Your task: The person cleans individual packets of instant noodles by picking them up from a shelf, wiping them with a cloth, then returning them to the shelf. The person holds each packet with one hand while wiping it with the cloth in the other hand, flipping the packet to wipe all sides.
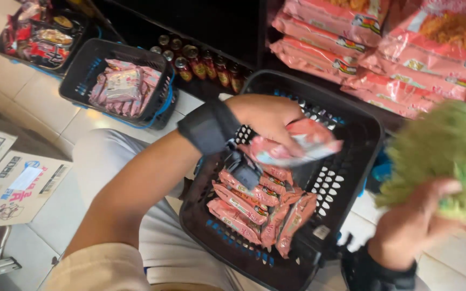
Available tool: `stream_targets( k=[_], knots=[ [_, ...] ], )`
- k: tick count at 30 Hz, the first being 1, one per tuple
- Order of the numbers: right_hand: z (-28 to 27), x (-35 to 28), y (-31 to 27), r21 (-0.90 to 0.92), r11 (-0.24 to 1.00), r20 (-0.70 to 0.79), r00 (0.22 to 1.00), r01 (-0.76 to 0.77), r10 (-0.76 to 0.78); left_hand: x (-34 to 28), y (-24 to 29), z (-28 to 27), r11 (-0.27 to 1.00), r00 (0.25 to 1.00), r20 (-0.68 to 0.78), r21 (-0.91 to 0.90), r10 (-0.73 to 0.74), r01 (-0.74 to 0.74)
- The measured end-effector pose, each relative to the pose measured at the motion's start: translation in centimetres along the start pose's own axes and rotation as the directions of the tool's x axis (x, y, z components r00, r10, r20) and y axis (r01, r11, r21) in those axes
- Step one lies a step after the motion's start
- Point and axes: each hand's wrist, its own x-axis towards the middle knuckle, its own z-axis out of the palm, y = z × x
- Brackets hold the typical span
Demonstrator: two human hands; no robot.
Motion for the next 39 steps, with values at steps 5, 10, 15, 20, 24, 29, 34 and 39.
stream_targets(
  k=[5, 10, 15, 20, 24, 29, 34, 39],
  knots=[
    [2.7, 0.1, -6.3, -0.24, 0.872, 0.17, 0.903, 0.426, -0.394, -1.4, 0.1, 2.3, 0.659, 0.873, -0.405, -0.583, 0.271, -0.475],
    [8.4, -1.8, -8.7, -0.436, 0.617, 0.596, 0.724, 0.655, -0.348, 0.1, 4.6, 2.9, -0.295, 0.661, -0.745, -0.654, 0.088, -0.697],
    [8.4, -0.2, -6.9, -0.396, 0.654, 0.57, 0.731, 0.645, -0.376, 2.0, 2.4, 6.2, -0.586, 0.837, -0.491, -0.761, 0.24, -0.279],
    [9.9, 1.5, -6.8, -0.601, 0.739, 0.28, 0.946, 0.305, -0.163, 1.9, 0.6, 8.5, -0.549, 0.893, -0.286, -0.834, 0.349, -0.052],
    [11.0, -4.3, 0.6, -0.6, 0.556, 0.551, 0.801, 0.575, -0.235, 1.5, -1.6, 9.0, -0.603, 0.923, -0.301, -0.791, 0.238, -0.102],
    [12.8, -2.9, -1.9, -0.491, 0.405, 0.801, 0.583, 0.771, -0.137, 0.6, -4.8, 9.9, -0.593, 0.875, -0.425, -0.775, 0.233, -0.219],
    [14.4, 2.3, -6.5, -0.533, 0.716, 0.518, 0.843, 0.45, -0.145, -1.4, -1.5, 6.4, -0.629, 0.975, -0.206, -0.77, 0.085, -0.108],
    [12.9, -4.0, -1.3, -0.463, 0.606, 0.663, 0.706, 0.646, -0.246, -0.5, -3.3, 5.3, -0.783, 0.875, -0.438, -0.61, 0.207, -0.12]
  ],
)
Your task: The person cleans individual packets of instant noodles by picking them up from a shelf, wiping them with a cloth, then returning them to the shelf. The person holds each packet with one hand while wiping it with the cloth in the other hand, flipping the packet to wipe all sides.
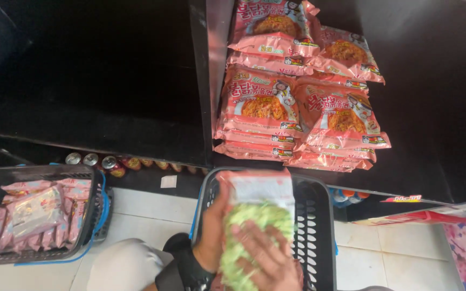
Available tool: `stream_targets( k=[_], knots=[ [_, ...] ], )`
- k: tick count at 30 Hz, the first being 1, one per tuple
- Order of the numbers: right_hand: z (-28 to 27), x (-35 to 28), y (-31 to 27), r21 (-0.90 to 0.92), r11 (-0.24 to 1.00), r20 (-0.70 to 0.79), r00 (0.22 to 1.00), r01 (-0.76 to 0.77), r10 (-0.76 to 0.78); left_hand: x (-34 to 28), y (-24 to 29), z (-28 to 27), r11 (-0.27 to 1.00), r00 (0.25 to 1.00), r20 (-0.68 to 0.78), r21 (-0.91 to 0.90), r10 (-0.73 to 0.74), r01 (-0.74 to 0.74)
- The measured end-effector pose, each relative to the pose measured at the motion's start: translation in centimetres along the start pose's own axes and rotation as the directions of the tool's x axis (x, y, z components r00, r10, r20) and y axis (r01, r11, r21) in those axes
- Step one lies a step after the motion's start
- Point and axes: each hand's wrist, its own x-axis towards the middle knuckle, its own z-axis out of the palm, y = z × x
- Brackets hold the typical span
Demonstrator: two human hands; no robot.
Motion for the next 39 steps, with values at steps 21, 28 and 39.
stream_targets(
  k=[21, 28, 39],
  knots=[
    [-4.3, -1.2, 5.5, 0.868, 0.132, 0.223, 0.612, -0.479, 0.759, -1.3, 0.9, 1.6, 0.204, 0.916, 0.185, 0.941, 0.355, -0.269],
    [-3.4, -1.9, 8.1, 0.29, 0.349, 0.122, 0.396, -0.891, 0.91, -1.6, 0.4, 3.7, 0.83, 0.986, -0.08, 0.551, 0.147, -0.079],
    [2.4, -6.1, 3.8, 0.137, 0.984, -0.187, 0.972, -0.116, 0.141, -2.0, -0.4, 6.4, 0.523, 0.985, 0.173, 0.838, 0.009, -0.152]
  ],
)
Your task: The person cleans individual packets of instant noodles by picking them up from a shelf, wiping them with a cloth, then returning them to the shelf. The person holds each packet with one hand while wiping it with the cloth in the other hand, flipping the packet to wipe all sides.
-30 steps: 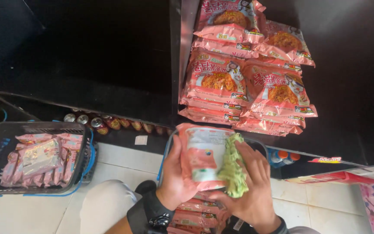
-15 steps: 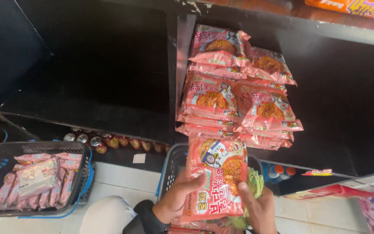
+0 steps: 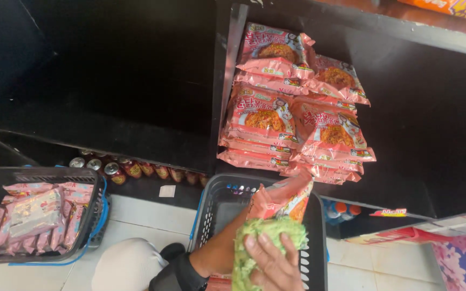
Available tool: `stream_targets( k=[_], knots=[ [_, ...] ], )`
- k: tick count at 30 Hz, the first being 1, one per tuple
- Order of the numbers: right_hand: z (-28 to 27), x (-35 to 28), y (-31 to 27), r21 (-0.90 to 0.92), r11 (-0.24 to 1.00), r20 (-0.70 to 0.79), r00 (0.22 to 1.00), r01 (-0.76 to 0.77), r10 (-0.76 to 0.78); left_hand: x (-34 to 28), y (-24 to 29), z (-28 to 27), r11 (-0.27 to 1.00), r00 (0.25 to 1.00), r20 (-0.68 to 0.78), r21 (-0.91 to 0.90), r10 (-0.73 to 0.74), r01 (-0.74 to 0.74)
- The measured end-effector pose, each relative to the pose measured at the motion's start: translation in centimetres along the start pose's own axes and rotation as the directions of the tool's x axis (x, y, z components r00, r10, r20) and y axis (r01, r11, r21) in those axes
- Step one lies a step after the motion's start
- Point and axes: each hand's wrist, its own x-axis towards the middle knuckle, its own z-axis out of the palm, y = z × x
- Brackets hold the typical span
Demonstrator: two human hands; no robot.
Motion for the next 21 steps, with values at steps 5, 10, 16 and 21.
stream_targets(
  k=[5, 10, 16, 21],
  knots=[
    [-3.3, 6.2, -0.1, -0.271, 0.936, -0.069, 0.966, 0.223, -0.25, 0.1, 1.9, 2.6, 0.974, 0.99, 0.139, -0.224, 0.004, 0.027],
    [-4.6, 12.5, -8.3, 0.732, 0.648, -0.147, 0.879, -0.211, 0.453, 0.9, 4.1, 5.0, 0.997, 0.992, 0.095, -0.021, 0.082, -0.081],
    [-4.0, 7.0, -6.1, -0.083, 0.969, 0.146, 0.965, 0.231, -0.218, -1.4, -6.4, -0.5, 0.976, 0.993, 0.042, 0.193, -0.113, 0.103],
    [-4.8, 8.7, -4.2, -0.151, 0.964, -0.033, 0.974, 0.219, -0.226, -1.8, -5.4, -0.1, 0.983, 0.986, -0.016, 0.078, -0.163, 0.164]
  ],
)
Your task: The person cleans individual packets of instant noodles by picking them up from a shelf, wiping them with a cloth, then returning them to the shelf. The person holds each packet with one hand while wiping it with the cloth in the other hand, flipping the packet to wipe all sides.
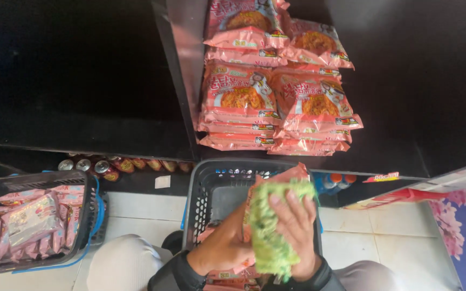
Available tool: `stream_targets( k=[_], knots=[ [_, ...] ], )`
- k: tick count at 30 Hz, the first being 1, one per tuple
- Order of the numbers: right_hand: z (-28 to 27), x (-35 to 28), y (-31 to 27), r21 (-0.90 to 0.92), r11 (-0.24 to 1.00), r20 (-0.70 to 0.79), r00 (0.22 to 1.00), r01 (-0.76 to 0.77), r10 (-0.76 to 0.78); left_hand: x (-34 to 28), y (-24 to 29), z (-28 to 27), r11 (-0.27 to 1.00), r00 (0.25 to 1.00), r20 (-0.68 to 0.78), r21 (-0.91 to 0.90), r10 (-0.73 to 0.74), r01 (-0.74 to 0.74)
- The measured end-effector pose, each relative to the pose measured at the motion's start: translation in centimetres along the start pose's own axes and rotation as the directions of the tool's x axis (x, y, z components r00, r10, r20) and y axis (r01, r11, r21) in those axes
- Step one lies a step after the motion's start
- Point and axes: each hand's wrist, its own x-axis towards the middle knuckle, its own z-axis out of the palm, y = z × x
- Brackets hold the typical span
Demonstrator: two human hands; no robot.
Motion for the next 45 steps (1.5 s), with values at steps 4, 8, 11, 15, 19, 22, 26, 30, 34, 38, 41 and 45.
stream_targets(
  k=[4, 8, 11, 15, 19, 22, 26, 30, 34, 38, 41, 45],
  knots=[
    [-1.3, 2.5, 2.5, 0.437, 0.81, 0.004, 0.902, -0.39, 0.432, -0.1, 1.4, -0.6, 0.895, 0.892, -0.078, -0.034, -0.445, 0.444],
    [-2.0, -2.2, 5.6, 0.67, 0.229, 0.411, 0.61, -0.706, 0.678, 0.5, 4.2, -1.0, 0.986, 0.996, 0.085, 0.165, 0.019, -0.033],
    [-3.3, -1.0, 4.4, 0.688, 0.183, 0.549, 0.669, -0.702, 0.501, 0.5, 5.5, -1.3, 0.963, 0.982, 0.191, 0.263, 0.004, -0.055],
    [-2.6, -0.2, 3.8, 0.584, 0.376, 0.497, 0.683, -0.719, 0.535, 0.4, 4.3, -2.6, 0.963, 0.988, 0.134, 0.264, -0.082, 0.044],
    [-0.2, -4.8, 6.3, 0.542, 0.333, 0.269, 0.535, -0.772, 0.801, 0.6, 5.7, -2.6, 0.867, 0.975, 0.138, -0.447, -0.174, 0.219],
    [-0.8, 2.0, 2.8, 0.879, 0.048, 0.16, 0.39, -0.475, 0.907, 0.9, 6.3, -2.1, 0.656, 0.993, 0.118, -0.747, -0.025, 0.105],
    [0.9, -1.7, 3.6, 0.62, 0.421, 0.051, 0.569, -0.663, 0.821, 1.6, 4.4, -1.4, 0.947, 0.98, 0.05, -0.271, 0.191, -0.171],
    [1.7, -4.6, 4.3, 0.698, 0.293, 0.117, 0.508, -0.653, 0.853, 1.8, 2.0, -2.7, 0.994, 0.964, -0.245, 0.046, 0.108, -0.1],
    [0.3, -0.7, 2.7, 0.667, 0.346, 0.106, 0.544, -0.66, 0.832, 1.3, 3.4, -2.8, 0.997, 0.979, -0.205, -0.072, -0.022, 0.007],
    [0.6, -5.5, 5.7, 0.643, 0.483, 0.033, 0.652, -0.594, 0.758, 1.2, 3.7, -2.2, 0.983, 0.978, -0.199, -0.151, 0.069, -0.101],
    [-0.8, -3.9, 5.9, 0.802, 0.242, 0.122, 0.547, -0.546, 0.828, 0.9, 2.9, -2.7, 0.957, 0.982, -0.186, -0.276, 0.034, -0.086],
    [-2.6, -1.0, 5.2, 0.622, 0.567, -0.142, 0.634, -0.54, 0.76, 0.9, 2.2, -3.2, 0.901, 0.966, -0.258, -0.418, 0.004, -0.115]
  ],
)
